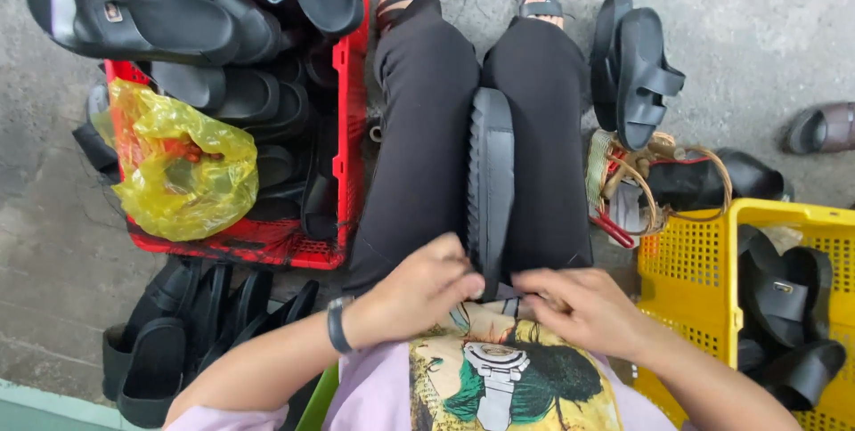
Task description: Hand-sewing the sole of a black sandal using a needle and thread while sitting on the ground.
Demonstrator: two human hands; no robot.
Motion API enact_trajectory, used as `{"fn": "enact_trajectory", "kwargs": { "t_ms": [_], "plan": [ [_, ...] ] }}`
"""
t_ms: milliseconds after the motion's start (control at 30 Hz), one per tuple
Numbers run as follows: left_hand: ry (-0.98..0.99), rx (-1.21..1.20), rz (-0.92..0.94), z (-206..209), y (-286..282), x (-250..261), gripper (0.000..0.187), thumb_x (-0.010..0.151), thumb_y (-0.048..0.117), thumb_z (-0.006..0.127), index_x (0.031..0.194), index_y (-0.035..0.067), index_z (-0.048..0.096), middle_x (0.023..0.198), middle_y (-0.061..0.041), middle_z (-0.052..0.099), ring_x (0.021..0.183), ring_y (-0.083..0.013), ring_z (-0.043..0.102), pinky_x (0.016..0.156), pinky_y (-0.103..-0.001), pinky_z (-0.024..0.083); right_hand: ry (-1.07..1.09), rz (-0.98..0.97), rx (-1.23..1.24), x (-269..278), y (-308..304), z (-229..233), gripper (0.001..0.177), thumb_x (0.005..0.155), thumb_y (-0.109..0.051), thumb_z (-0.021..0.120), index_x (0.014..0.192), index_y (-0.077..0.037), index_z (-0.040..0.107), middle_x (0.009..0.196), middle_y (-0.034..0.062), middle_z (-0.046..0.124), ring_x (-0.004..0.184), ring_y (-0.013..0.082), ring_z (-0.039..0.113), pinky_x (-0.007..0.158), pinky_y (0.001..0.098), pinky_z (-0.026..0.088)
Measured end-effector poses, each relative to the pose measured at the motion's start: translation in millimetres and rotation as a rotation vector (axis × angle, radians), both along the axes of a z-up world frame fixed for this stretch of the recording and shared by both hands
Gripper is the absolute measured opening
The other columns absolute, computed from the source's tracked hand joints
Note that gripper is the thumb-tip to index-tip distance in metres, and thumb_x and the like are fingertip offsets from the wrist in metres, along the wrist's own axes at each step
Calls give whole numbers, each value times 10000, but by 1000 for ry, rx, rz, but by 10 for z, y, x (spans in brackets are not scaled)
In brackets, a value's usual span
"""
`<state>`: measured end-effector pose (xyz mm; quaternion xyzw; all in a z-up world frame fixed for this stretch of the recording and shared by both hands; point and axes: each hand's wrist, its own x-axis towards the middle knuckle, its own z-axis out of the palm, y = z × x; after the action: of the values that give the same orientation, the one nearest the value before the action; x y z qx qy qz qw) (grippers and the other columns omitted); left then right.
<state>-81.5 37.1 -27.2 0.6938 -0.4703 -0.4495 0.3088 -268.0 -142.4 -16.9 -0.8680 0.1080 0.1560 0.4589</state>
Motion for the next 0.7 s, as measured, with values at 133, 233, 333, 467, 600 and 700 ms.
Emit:
{"fn": "enact_trajectory", "kwargs": {
  "t_ms": [133, 233, 333, 467, 600, 700],
  "plan": [
    [922, -128, 214, -87, -249, 266, 221, 982, 174, 470, 1069, 26, 608, 1150, -64, 520, 943, -109, 480, 785, -219, 426, 39, -281, 320, 74, -22, 130, 154, 679, -45, 652, 820, -71, 708, 520, -36, 661, 371, 96, 540, 372, 241, 399],
    [935, -180, 287, -121, -579, 454, 189, 960, 152, 448, 996, 16, 573, 1040, -75, 667, 754, -84, 493, 656, -204, 438, -24, -277, 326, 179, -54, 74, 155, 710, -40, 654, 846, -74, 720, 488, -34, 629, 358, 92, 503, 362, 240, 382],
    [925, -172, 463, -226, -778, 555, 299, 952, 208, 467, 845, -9, 643, 761, -20, 586, 569, -69, 421, 527, -200, 386, -21, -271, 325, 260, -62, -94, 179, 720, -33, 635, 872, -72, 723, 471, -35, 593, 351, 92, 468, 358, 241, 366],
    [823, 14, 530, -113, -657, 911, 307, 956, 215, 475, 899, -47, 625, 808, -66, 612, 683, -121, 582, 684, -269, 578, -111, -34, -59, 255, -57, -80, 181, 796, -185, 642, 963, -114, 650, 759, -46, 703, 596, 157, 639, 545, 270, 485],
    [-601, -332, 392, 178, -474, 861, 207, 765, -7, 729, 843, -60, 545, 1021, -174, 480, 885, -326, 467, 802, -383, 419, -198, 136, -453, 140, -8, -42, 503, 740, -132, 623, 1236, -157, 542, 979, 34, 495, 669, 157, 573, 537, 272, 477],
    [-361, -372, 303, 110, -292, 472, 383, 727, -35, 648, 1099, -19, 557, 1187, -228, 503, 1067, -398, 523, 933, -432, 455, -251, 126, -504, 189, 8, 64, 499, 732, -79, 587, 1224, -164, 580, 959, 32, 513, 602, 157, 550, 477, 279, 434]
  ]
}}
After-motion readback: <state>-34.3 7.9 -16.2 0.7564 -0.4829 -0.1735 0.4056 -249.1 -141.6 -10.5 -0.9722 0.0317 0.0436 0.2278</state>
